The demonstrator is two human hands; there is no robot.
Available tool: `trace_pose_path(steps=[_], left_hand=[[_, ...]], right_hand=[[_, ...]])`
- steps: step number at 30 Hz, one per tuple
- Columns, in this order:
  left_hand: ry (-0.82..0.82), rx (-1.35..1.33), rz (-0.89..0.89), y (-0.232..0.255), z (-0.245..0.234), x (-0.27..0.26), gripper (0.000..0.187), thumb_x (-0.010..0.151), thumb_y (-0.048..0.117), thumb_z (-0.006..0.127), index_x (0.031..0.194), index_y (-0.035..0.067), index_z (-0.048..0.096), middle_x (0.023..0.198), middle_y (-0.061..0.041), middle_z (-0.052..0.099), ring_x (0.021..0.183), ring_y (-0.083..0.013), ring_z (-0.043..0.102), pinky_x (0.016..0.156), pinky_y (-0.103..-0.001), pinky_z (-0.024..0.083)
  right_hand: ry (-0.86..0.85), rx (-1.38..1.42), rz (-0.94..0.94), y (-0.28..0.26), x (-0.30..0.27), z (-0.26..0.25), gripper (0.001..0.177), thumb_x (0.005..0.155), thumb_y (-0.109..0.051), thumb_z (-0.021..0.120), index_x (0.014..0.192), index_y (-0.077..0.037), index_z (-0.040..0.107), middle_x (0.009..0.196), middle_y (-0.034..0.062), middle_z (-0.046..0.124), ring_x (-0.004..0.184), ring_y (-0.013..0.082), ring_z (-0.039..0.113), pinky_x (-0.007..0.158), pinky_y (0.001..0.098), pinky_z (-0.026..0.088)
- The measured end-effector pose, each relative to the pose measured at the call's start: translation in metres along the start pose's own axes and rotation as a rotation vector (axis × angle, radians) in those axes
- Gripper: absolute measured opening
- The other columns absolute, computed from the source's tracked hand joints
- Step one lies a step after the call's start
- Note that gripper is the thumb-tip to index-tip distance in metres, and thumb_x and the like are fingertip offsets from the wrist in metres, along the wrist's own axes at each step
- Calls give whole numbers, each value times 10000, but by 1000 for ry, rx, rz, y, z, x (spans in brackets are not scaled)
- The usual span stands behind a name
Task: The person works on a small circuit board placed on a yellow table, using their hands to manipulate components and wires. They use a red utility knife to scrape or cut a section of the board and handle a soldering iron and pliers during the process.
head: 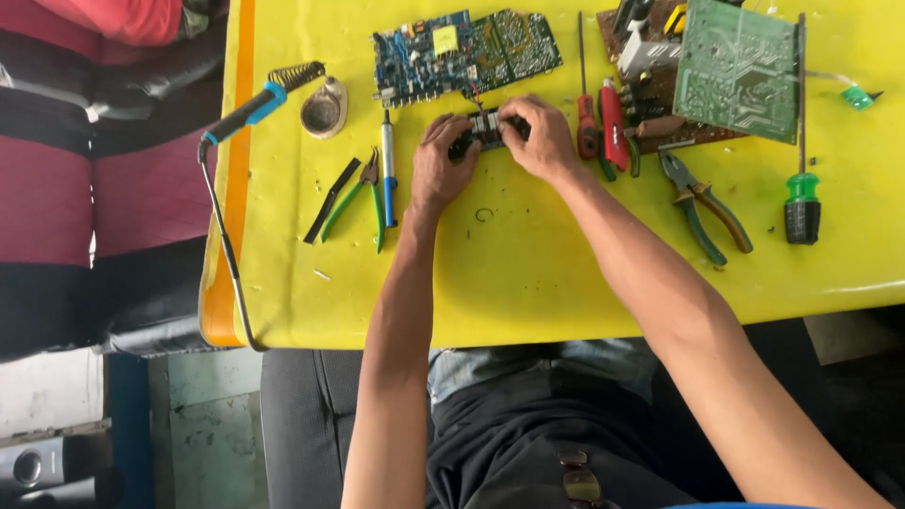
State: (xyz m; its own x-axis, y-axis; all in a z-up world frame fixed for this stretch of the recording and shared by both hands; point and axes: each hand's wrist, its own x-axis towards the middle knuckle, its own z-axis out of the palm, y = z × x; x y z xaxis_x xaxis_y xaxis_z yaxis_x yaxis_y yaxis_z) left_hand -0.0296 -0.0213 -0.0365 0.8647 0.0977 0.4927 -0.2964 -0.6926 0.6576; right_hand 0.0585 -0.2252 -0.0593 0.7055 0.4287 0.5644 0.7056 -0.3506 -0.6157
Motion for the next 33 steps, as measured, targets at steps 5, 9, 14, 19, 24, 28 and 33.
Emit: trace_pose_path(steps=[5, 9, 14, 19, 24, 28, 33], left_hand=[[-116, 54, 49, -1, -3, -1, 350, 942, 219, 739, 1268, 109, 677, 1314, -102, 695, 1332, -332, 546, 1052, -542, 539], [-78, 55, 82, 3, -3, -1, 335, 923, 192, 759, 1231, 77, 695, 1262, -102, 716, 1286, -307, 573, 1016, -505, 581], [-88, 71, 66, -5, 3, -6, 360, 928, 196, 765, 1262, 91, 682, 1296, -101, 705, 1314, -324, 546, 1038, -526, 559], [-95, 67, 55, 0, 3, -5, 394, 920, 182, 776, 1281, 70, 664, 1312, -139, 697, 1331, -359, 532, 1086, -551, 507], [-83, 70, 49, 18, -9, -2, 322, 934, 203, 760, 1218, 70, 686, 1270, -119, 698, 1263, -324, 562, 1038, -508, 525], [-96, 102, 39, 16, -6, 2, 339, 944, 237, 739, 1236, 76, 681, 1288, -119, 690, 1256, -328, 578, 1060, -506, 495], [-153, 210, -2, 16, -5, 7, 473, 929, 286, 735, 1328, 80, 586, 1289, -134, 648, 1227, -338, 569, 1069, -525, 459]], right_hand=[[-53, -93, -45, -21, -1, -6, 208, 1071, -124, 635, 1226, 6, 686, 1184, 188, 709, 1006, 325, 707, 870, 433, 608], [-91, -113, -49, -24, -2, -11, 248, 1023, -86, 741, 1238, 24, 686, 1237, 205, 696, 1065, 348, 699, 944, 440, 588], [-109, -87, -50, -27, -3, -13, 255, 1001, -9, 739, 1247, 32, 684, 1238, 203, 691, 1074, 365, 695, 960, 453, 583], [-120, -75, -50, -35, -2, -20, 294, 992, 29, 734, 1277, 50, 664, 1276, 219, 668, 1110, 392, 674, 996, 484, 564], [-100, -89, -14, -31, 5, -16, 220, 942, -15, 706, 1160, 14, 713, 1148, 175, 716, 1054, 304, 669, 974, 433, 552], [-122, -107, -23, -13, 10, -13, 209, 944, -71, 715, 1147, -23, 715, 1133, 159, 712, 1044, 295, 653, 963, 447, 538], [-133, -100, -61, -23, 20, -16, 210, 914, -67, 696, 1113, 0, 695, 1086, 165, 685, 1016, 298, 621, 914, 439, 545]])
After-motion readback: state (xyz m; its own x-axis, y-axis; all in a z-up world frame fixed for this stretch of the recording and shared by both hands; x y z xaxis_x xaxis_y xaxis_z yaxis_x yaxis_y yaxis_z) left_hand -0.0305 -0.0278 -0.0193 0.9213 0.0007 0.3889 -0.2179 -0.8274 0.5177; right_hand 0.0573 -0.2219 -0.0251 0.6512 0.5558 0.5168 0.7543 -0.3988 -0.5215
